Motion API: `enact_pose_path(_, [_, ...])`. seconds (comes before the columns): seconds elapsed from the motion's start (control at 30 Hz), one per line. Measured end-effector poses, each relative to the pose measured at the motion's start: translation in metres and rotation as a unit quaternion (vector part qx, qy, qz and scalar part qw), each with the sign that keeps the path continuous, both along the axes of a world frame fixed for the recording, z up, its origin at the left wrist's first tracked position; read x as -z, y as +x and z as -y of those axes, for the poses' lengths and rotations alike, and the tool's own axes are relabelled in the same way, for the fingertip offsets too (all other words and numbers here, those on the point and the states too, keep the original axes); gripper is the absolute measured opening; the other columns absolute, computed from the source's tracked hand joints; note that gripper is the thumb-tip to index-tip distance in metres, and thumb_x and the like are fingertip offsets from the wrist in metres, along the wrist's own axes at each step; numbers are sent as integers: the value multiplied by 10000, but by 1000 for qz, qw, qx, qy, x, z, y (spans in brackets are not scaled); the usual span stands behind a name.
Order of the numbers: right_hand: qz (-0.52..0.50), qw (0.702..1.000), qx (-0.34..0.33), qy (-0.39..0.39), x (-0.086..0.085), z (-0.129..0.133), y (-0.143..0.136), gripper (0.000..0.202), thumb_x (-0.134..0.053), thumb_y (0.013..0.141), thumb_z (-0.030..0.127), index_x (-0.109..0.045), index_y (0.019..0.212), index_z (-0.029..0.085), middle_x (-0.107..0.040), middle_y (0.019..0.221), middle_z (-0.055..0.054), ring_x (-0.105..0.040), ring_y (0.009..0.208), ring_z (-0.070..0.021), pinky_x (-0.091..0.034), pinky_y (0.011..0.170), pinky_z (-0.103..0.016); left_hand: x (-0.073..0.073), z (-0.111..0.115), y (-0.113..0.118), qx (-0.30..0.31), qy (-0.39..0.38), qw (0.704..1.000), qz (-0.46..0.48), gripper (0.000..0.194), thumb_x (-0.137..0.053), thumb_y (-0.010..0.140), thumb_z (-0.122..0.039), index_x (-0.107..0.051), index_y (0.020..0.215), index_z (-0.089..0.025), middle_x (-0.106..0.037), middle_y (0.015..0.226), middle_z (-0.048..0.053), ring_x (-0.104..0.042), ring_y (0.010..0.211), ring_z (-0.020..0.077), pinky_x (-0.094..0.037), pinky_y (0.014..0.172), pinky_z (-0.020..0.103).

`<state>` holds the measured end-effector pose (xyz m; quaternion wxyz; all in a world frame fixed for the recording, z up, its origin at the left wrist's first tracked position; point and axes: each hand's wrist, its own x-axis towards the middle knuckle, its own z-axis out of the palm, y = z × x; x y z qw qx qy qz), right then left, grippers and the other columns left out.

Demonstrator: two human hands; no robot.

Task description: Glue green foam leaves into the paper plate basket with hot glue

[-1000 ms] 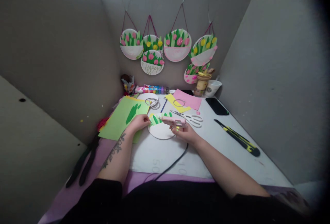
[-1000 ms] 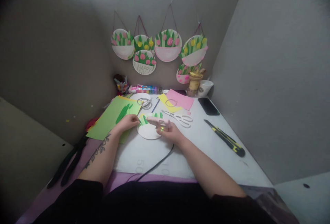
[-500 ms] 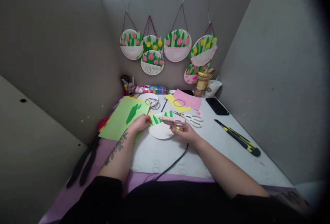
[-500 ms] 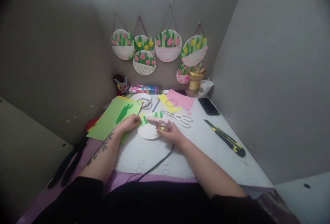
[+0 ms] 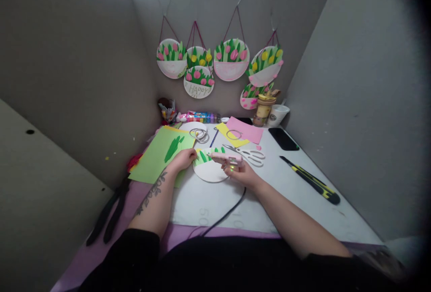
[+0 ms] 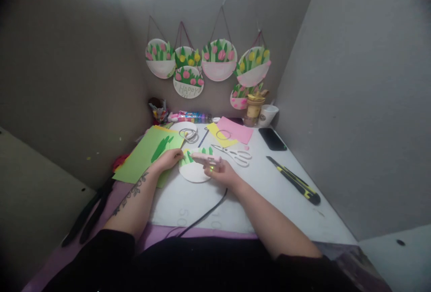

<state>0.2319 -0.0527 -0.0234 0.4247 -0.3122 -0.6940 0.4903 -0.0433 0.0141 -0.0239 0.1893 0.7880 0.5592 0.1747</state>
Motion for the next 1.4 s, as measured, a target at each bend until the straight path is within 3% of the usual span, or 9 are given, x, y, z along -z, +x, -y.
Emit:
enact_pose_path(0.17, [-5,1000,2,3,4,-1,1,562,-705,761,530,-642,1195,179,-719,1019,-105,-651,1011,-282,-508,878,-427,2,-4,0,-13,12,1000,-6,193,-480,841,-209,-669,870,-181,-707,900,59,-621,836,195,-464,772,275])
enact_pose_path(0.47, [0,1000,-4,9,2,-1,0,547,-704,767,525,-651,1189,181,-717,1042,-121,-636,1053,-289,-502,894,-418,5,-8,1,-7,16,1000,-13,182,-498,839,-182,-680,856,-181,-715,928,62,-630,870,197,-455,805,270])
enact_pose_path(0.63, [2,1000,3,9,3,-1,1,505,-693,791,482,-652,1188,174,-713,1030,-116,-654,966,-272,-518,853,-411,7,-9,0,-36,21,999,4,159,-571,815,-192,-645,955,-178,-686,902,53,-612,816,194,-453,741,278])
enact_pose_path(0.87, [-6,1000,9,17,6,-2,1,438,-687,804,451,-673,1139,171,-712,1012,-109,-657,951,-273,-522,849,-411,5,-11,-10,-39,66,997,29,204,-476,812,-69,-636,890,-169,-647,965,74,-594,888,190,-442,828,298])
enact_pose_path(1.0, [-4,1000,7,19,5,-2,0,467,-690,792,478,-671,1145,172,-714,1031,-117,-649,974,-284,-512,872,-427,-3,-1,-7,-23,64,997,24,101,-572,793,-190,-609,887,-175,-626,927,59,-580,849,196,-438,770,299])
enact_pose_path(1.1, [-4,1000,13,11,6,-2,0,473,-698,785,483,-673,1147,179,-716,1036,-113,-655,955,-283,-519,851,-418,-9,11,1,-3,55,998,18,187,-613,769,-322,-566,889,-187,-614,902,41,-564,806,194,-429,711,295])
enact_pose_path(1.23, [2,1000,10,-1,3,-1,0,470,-690,794,482,-677,1156,182,-719,1051,-118,-662,957,-294,-525,837,-420,-12,21,13,14,24,999,-27,285,-651,719,-384,-545,904,-194,-619,924,46,-571,817,207,-420,680,295])
enact_pose_path(1.4, [-23,999,-30,24,-4,1,-2,506,-669,823,458,-624,1272,230,-673,1217,-100,-626,1088,-306,-492,929,-435,-12,21,24,-33,-8,989,-145,348,-692,693,-371,-558,965,-199,-639,1027,99,-596,968,283,-426,741,335])
